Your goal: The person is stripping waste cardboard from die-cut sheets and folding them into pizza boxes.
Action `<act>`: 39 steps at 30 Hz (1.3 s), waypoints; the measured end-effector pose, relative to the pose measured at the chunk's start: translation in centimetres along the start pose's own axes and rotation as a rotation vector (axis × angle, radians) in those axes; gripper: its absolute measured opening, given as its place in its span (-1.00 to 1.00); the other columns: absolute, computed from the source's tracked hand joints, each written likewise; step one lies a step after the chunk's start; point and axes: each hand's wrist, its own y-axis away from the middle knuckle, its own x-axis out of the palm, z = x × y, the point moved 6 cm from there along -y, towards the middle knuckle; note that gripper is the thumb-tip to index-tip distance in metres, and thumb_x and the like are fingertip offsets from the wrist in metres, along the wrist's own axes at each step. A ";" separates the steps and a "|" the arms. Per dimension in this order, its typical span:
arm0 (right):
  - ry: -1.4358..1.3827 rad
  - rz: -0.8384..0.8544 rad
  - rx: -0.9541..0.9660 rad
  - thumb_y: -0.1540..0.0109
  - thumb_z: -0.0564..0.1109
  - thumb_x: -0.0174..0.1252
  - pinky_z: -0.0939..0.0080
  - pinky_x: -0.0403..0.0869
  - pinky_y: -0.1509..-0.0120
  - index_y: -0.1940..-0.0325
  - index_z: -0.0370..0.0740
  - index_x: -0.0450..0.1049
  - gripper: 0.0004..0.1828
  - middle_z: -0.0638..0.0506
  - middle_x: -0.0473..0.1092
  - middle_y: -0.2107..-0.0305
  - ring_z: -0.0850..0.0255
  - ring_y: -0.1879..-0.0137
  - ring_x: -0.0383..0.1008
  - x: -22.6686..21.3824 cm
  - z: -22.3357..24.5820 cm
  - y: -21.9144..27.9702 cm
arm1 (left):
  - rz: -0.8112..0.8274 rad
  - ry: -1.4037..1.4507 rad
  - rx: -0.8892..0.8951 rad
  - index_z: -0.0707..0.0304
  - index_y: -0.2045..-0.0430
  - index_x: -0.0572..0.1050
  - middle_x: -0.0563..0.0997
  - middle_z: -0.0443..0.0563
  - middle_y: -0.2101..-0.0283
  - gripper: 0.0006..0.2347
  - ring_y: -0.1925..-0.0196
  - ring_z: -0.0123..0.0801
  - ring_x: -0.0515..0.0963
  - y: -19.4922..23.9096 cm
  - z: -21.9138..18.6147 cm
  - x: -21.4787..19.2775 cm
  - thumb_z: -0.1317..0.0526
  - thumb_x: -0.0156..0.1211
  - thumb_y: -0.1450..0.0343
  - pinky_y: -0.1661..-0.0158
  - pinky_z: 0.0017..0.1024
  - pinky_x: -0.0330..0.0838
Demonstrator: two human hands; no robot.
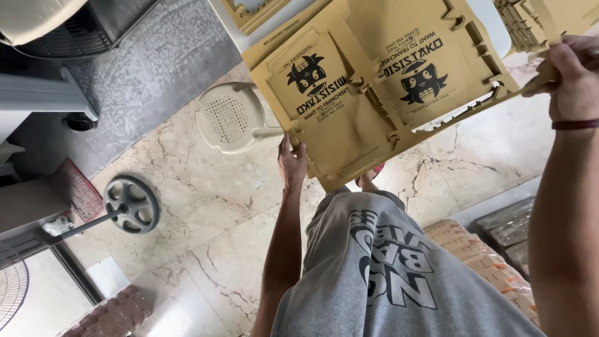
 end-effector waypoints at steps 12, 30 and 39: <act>-0.202 0.247 -0.141 -0.64 -0.32 0.14 0.23 0.68 0.26 -0.19 -0.14 0.49 -0.88 -0.09 0.51 0.11 0.07 0.16 0.63 7.1 7.2 1.0 | 0.008 -0.061 0.029 0.13 -0.43 0.12 0.42 0.13 -0.27 -0.40 -0.07 -0.23 0.62 0.1 0.7 0.5 0.03 0.12 -0.46 -0.04 -0.22 0.56; 0.131 -0.282 0.337 -0.44 -0.19 0.28 0.40 0.78 0.34 -0.07 -0.12 0.58 -0.89 0.12 0.57 0.37 0.40 0.40 0.62 -1.2 -6.9 2.0 | -0.013 -0.071 0.086 0.08 -0.43 0.14 0.48 0.13 -0.18 -0.41 -0.12 -0.10 0.60 0.1 1.6 0.8 -0.01 0.10 -0.48 0.01 -0.16 0.55; 0.173 -0.335 0.298 -0.26 -0.13 0.48 0.28 0.71 0.46 0.01 -0.05 0.53 -0.71 0.12 0.53 0.16 0.26 0.31 0.68 -3.0 -15.4 -0.7 | 0.042 -0.042 0.039 0.03 -0.45 0.07 0.46 0.15 -0.19 -0.38 -0.06 -0.16 0.64 0.4 0.2 0.1 -0.02 0.09 -0.47 0.07 -0.15 0.65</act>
